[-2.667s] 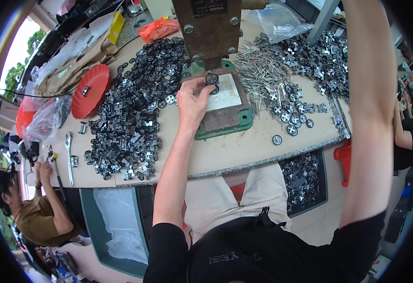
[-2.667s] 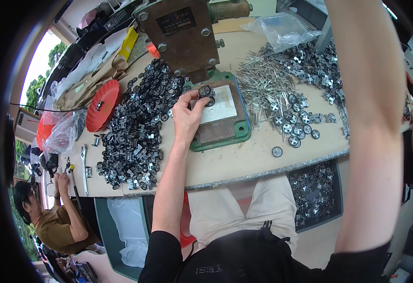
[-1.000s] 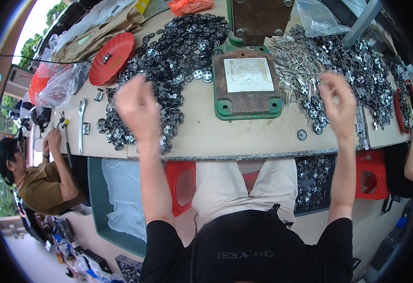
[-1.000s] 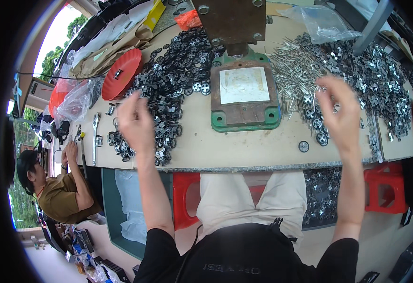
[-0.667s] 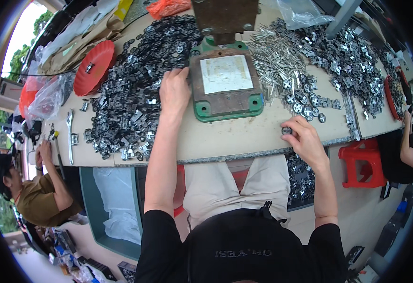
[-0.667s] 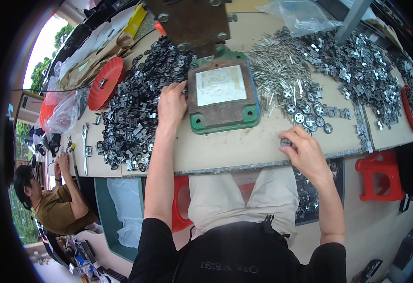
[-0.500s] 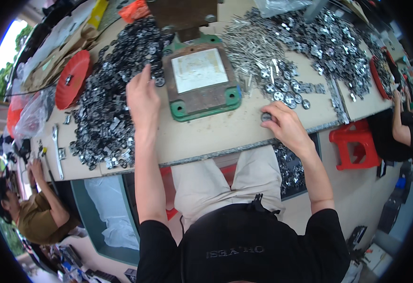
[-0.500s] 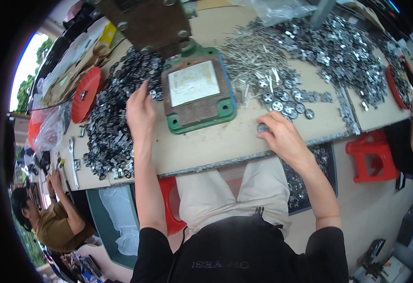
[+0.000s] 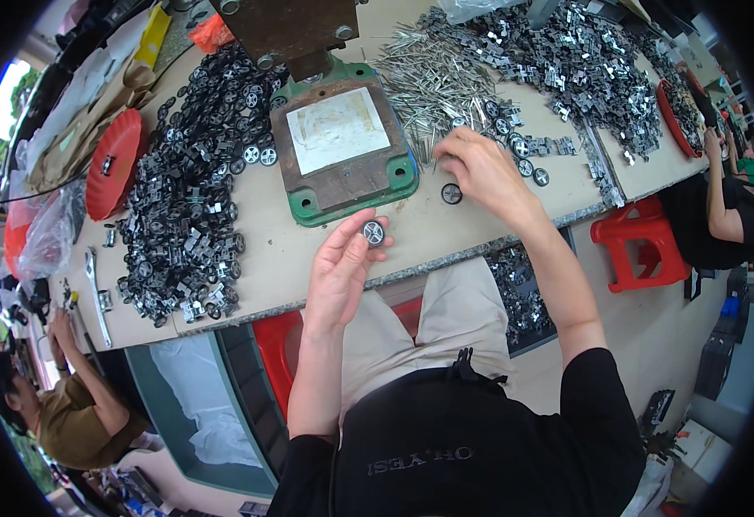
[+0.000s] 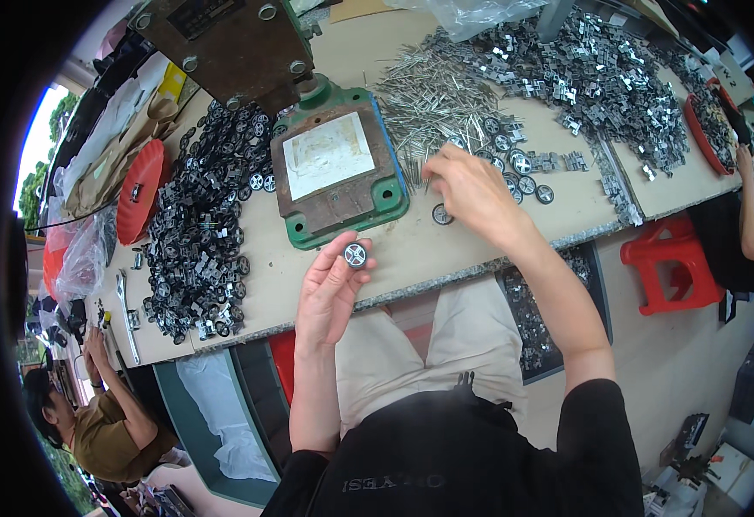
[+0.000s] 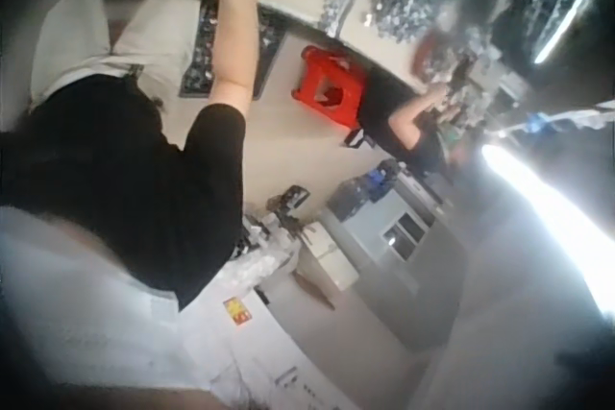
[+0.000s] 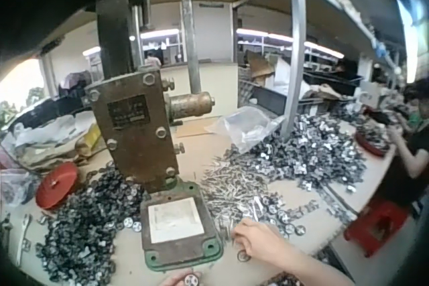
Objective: The person assembles small metal and plastic parts by hand, pressing circular metal housings, plastic components, metal brackets, and small pins together using a manual press at a factory workbench.
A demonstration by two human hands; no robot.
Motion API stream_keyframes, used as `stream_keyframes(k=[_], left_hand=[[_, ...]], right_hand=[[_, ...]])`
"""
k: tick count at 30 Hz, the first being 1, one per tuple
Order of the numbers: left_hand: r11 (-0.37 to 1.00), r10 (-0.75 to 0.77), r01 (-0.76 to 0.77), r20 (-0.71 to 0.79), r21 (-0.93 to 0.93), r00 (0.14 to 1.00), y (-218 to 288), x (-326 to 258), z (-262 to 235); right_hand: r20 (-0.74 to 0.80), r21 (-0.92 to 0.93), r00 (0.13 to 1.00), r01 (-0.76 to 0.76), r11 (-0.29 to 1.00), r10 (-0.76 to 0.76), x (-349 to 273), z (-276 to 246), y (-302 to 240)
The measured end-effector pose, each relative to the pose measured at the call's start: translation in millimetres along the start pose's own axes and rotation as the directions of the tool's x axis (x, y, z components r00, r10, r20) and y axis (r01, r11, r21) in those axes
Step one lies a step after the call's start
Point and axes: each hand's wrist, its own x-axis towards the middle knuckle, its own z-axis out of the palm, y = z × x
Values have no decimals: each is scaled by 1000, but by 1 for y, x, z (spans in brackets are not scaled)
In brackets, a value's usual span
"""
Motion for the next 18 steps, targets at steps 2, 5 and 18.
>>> stream_keyframes(k=[2, 5, 18], left_hand=[[1000, -7, 7, 1, 8, 1000, 0, 1, -1], [999, -24, 25, 6, -36, 1000, 0, -1, -4], [968, 21, -10, 40, -250, 999, -3, 0, -1]], right_hand=[[16, -147, 1000, 17, 989, -15, 13, 1, 5], [180, -225, 983, 15, 974, 26, 22, -4, 7], [113, 900, 991, -135, 414, 78, -17, 11, -59]])
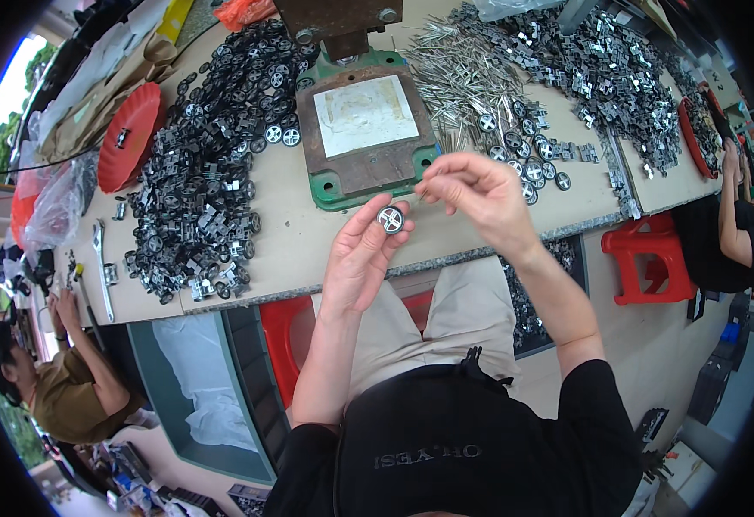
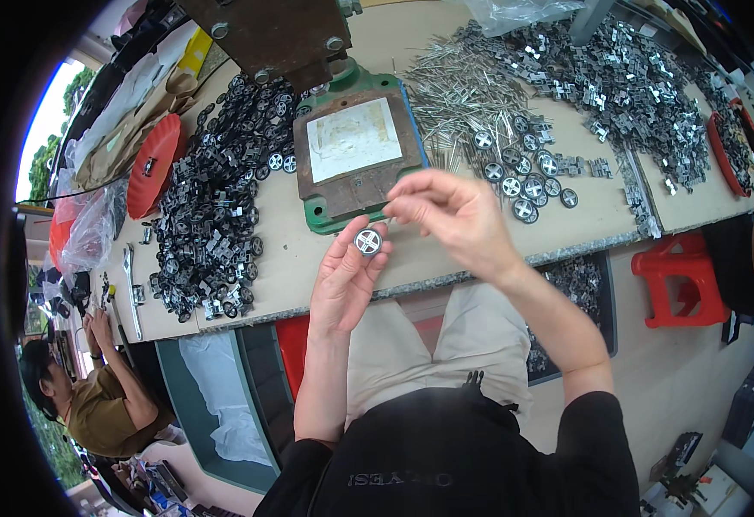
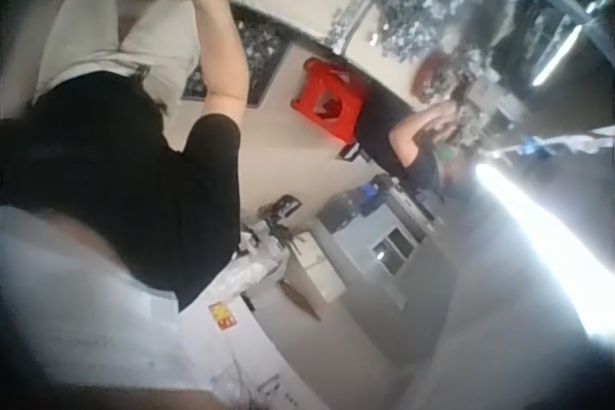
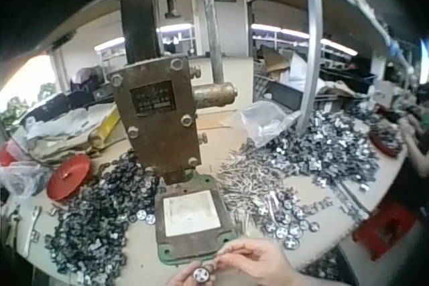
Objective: The person assembles small metal and plastic parts by hand, pressing circular metal housings, plastic components, metal brackets, and small pins together using a manual press at a factory workbench.
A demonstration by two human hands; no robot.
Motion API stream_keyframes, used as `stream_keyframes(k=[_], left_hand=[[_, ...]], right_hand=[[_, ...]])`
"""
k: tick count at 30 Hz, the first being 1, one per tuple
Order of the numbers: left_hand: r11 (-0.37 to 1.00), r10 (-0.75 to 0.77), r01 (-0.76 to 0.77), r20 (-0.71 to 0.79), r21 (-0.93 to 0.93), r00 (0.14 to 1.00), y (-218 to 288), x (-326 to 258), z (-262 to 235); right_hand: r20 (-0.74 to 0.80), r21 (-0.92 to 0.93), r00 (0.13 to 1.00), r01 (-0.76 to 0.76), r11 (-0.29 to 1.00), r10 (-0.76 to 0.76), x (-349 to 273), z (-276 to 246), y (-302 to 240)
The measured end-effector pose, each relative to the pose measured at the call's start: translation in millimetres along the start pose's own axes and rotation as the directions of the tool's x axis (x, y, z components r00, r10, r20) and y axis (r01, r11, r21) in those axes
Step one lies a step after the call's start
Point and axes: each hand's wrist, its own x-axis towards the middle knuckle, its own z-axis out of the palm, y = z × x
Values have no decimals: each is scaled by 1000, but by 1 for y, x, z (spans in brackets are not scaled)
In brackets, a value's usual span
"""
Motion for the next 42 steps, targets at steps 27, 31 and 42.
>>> stream_keyframes(k=[27, 31, 42], left_hand=[[1000, -2, 2, 34, 6, 999, -9, 1, -4], [999, -36, 35, 13, 36, 999, -4, -1, -3], [998, -59, 59, 24, 11, 998, -2, 2, -6]], right_hand=[[-86, -261, 926, 336, 905, -369, -21, 32, 30], [-14, -318, 948, 298, 900, -319, -19, 23, 16], [-464, -845, 851, -342, 412, -245, 39, -138, -8]])
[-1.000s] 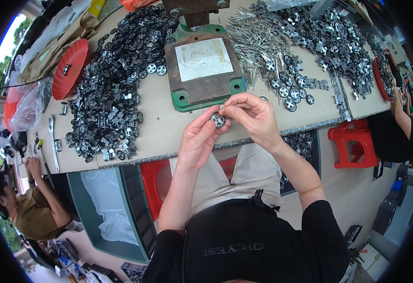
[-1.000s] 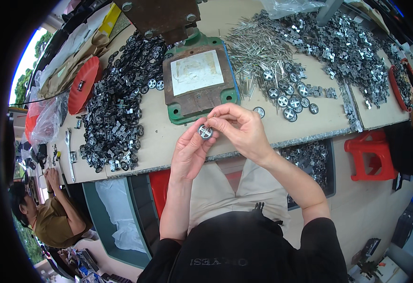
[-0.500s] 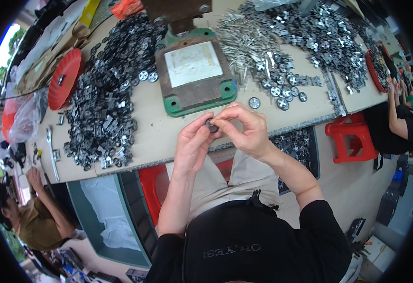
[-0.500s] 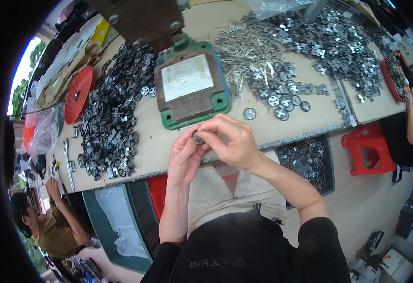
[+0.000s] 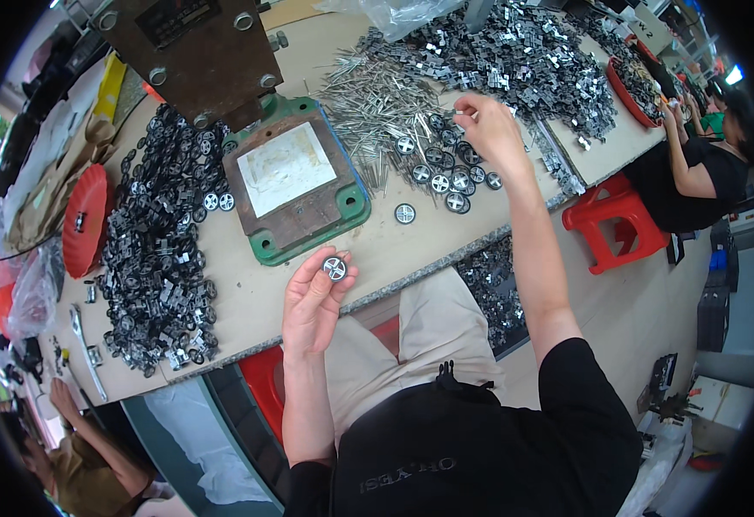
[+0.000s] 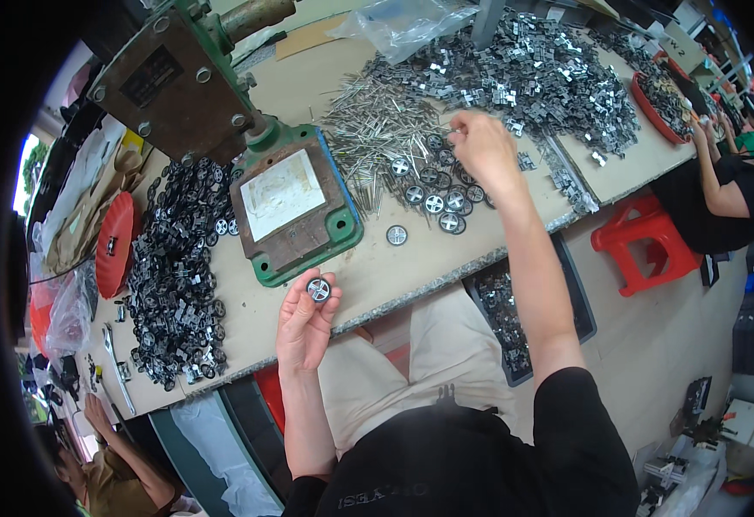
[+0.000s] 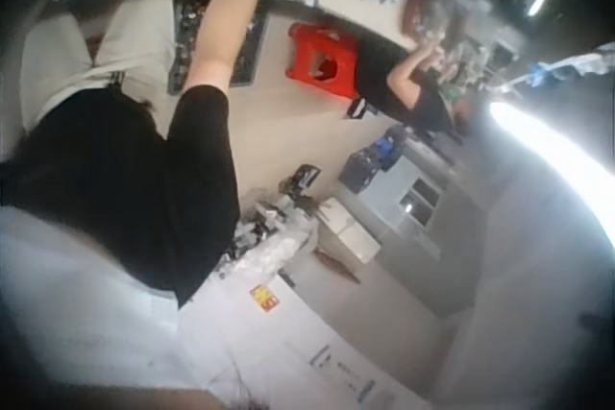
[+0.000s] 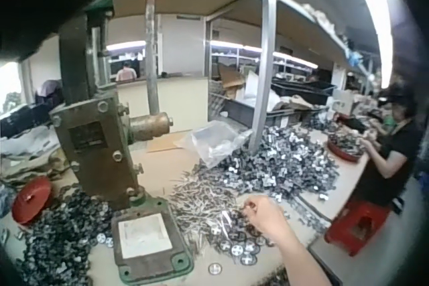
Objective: The person assembles small metal and plastic parts by hand, pressing circular metal housings, plastic components, metal brackets, and small pins together using a manual press at a factory workbench.
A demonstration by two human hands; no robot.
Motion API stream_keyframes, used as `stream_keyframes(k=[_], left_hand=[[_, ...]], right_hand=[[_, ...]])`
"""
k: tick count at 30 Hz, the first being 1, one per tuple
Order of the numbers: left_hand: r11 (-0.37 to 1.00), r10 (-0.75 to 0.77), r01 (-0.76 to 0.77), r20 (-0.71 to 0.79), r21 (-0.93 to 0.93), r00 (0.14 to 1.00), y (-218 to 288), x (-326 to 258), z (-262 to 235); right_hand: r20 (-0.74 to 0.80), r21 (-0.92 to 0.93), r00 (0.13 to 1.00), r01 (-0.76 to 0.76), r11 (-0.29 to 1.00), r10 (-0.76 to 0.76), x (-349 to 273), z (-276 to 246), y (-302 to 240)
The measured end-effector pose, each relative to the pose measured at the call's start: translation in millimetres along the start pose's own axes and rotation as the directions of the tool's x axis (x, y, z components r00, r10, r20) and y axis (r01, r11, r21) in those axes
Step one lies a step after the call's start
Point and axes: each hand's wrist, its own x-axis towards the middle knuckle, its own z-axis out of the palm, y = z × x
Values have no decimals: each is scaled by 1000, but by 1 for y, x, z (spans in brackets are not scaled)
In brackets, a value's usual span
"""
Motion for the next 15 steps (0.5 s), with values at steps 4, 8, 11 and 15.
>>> stream_keyframes(k=[4, 8, 11, 15], left_hand=[[1000, 0, 0, -2, 10, 1000, 0, 1, 1], [1000, 11, -11, 3, 5, 1000, -4, 4, 2], [999, 41, -41, -10, -16, 999, -4, 3, 3], [997, 76, -73, -92, 39, 993, -2, 0, 6]], right_hand=[[180, -191, 978, -73, 979, 108, 16, 11, 24], [49, -24, 999, -20, 1000, 21, 11, 3, 21], [-16, 239, 996, 89, 967, -88, -16, -18, -17], [411, 825, 885, -260, 502, -219, -75, 6, -61]])
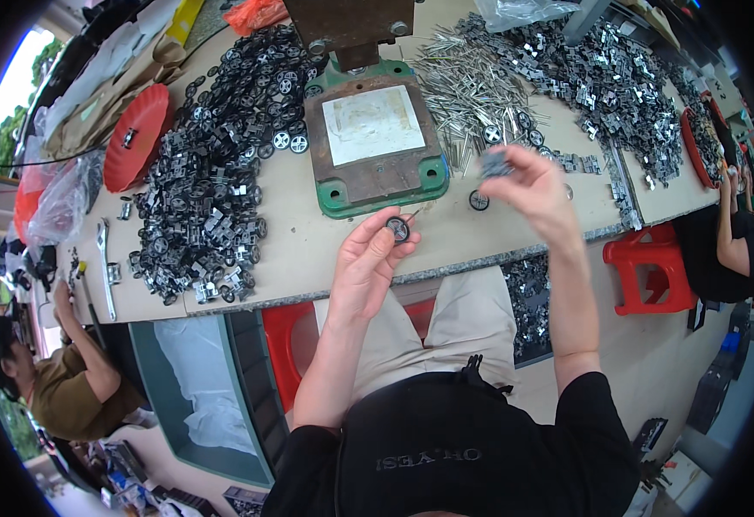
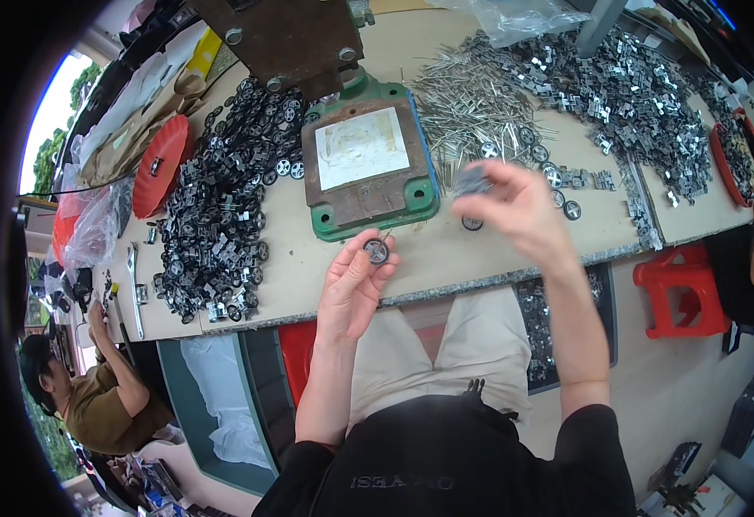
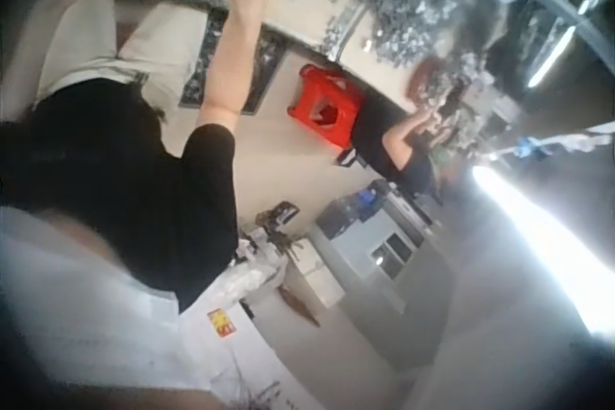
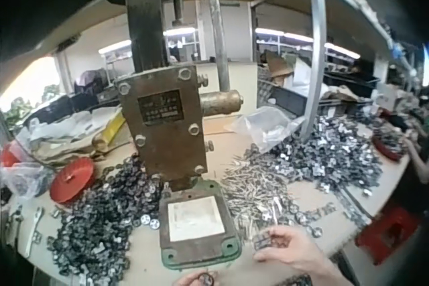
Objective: The person assembles small metal and plastic parts by hand, pressing circular metal housings, plastic components, metal brackets, and small pins together using a manual press at a factory workbench.
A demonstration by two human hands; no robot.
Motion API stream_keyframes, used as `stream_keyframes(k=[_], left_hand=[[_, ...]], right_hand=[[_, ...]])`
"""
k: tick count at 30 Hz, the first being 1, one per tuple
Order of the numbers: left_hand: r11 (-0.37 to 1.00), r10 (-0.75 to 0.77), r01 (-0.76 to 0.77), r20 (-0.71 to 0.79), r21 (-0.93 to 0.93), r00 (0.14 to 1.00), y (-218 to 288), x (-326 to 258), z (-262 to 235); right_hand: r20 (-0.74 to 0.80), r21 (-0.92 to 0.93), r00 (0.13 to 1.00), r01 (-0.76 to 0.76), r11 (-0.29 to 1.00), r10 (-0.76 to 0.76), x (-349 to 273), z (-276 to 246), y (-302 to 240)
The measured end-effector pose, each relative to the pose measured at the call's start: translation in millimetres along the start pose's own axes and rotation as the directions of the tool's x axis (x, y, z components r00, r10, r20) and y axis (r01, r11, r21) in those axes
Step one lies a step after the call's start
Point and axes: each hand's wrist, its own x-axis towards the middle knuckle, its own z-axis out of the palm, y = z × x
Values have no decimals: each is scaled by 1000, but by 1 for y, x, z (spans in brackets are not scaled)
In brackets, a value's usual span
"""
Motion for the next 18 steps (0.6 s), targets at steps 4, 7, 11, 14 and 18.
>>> stream_keyframes(k=[4, 7, 11, 14, 18], left_hand=[[993, 52, -45, -63, 114, 997, 5, -8, 4], [972, 115, -92, -98, 216, 989, 9, -12, 7], [945, 170, -129, -113, 300, 979, 11, -13, 8], [927, 189, -140, -110, 348, 976, 10, -12, 8], [927, 196, -141, -131, 347, 972, 10, -12, 12]], right_hand=[[197, 48, 979, 49, 998, -58, -6, 30, 14], [196, -190, 979, 93, 977, -55, -4, 33, 7], [200, -266, 976, 137, 954, -85, -1, 34, 15], [198, -234, 974, 154, 960, -108, -2, 34, 14], [196, -319, 975, 161, 934, -101, -3, 35, 7]])
